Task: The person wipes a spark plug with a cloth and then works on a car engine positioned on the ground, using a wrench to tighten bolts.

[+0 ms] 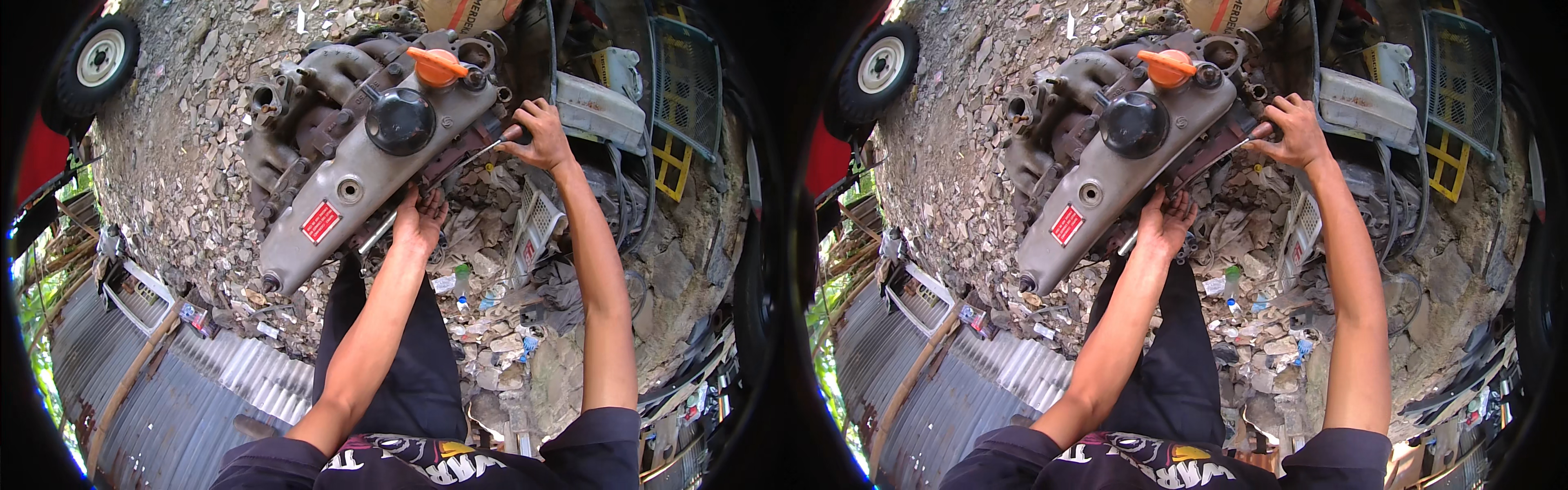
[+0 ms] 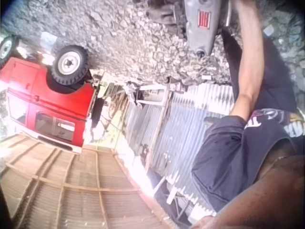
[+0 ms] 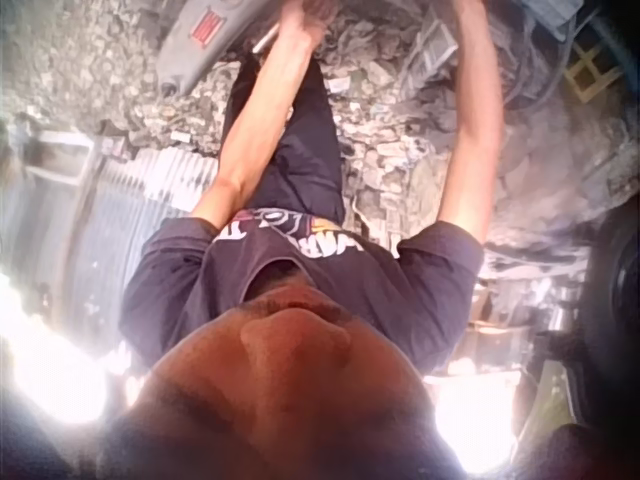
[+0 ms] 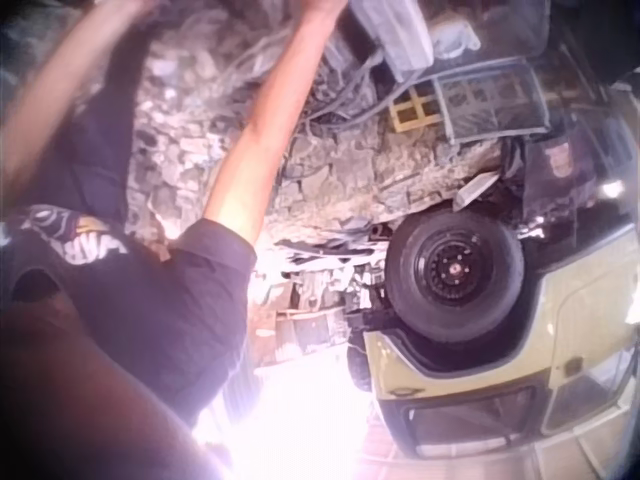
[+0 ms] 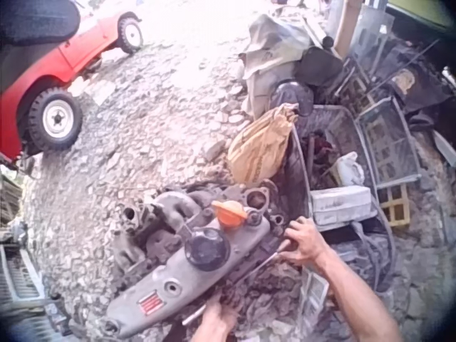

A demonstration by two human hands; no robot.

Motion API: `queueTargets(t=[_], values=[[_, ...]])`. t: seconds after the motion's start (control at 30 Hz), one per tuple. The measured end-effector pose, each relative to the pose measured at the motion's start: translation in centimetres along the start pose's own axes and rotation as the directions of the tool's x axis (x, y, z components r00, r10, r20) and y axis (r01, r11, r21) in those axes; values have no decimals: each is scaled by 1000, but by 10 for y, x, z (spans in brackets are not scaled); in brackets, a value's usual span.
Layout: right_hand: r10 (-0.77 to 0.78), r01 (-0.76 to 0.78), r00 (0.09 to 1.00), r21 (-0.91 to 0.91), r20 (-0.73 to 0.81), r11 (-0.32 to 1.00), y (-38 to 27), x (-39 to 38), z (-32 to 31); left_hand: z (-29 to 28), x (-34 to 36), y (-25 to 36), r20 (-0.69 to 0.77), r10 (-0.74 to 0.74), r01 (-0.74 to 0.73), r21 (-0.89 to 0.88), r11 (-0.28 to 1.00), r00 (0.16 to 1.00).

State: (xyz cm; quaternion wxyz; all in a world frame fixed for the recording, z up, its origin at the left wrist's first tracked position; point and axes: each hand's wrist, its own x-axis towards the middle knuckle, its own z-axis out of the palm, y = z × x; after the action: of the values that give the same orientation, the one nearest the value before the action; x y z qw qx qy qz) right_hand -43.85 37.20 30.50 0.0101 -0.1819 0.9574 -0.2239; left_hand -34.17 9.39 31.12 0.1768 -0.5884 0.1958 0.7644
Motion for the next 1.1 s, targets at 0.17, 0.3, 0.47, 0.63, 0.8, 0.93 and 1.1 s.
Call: queueTargets(t=[0.17,0.3,0.47,0.63,0.8,0.93,1.1], values=[[6,-6,1000,21,3,1000,0,-2,5,-2,2,4,-9,-15,15,1,1000,1000],[1,-1,1000,33,-8,999,2,-4,8,0,-1,2,-20,-3,4,3,1000,1000],[-5,5,1000,39,-13,999,4,-1,11,-2,-1,2,-17,3,-3,18,1000,1000],[9,-8,1000,52,-17,999,7,-4,18,0,-3,2,-12,10,-9,21,1000,1000],[14,-10,999,100,-34,995,7,-6,21,8,-10,2,-39,45,-44,32,999,998],[7,-5,1000,115,-18,993,8,-2,22,1,-2,2,-50,26,-25,7,1000,998],[-3,12,997,119,-77,993,12,-6,31,4,-3,2,-44,30,-29,23,999,999]])
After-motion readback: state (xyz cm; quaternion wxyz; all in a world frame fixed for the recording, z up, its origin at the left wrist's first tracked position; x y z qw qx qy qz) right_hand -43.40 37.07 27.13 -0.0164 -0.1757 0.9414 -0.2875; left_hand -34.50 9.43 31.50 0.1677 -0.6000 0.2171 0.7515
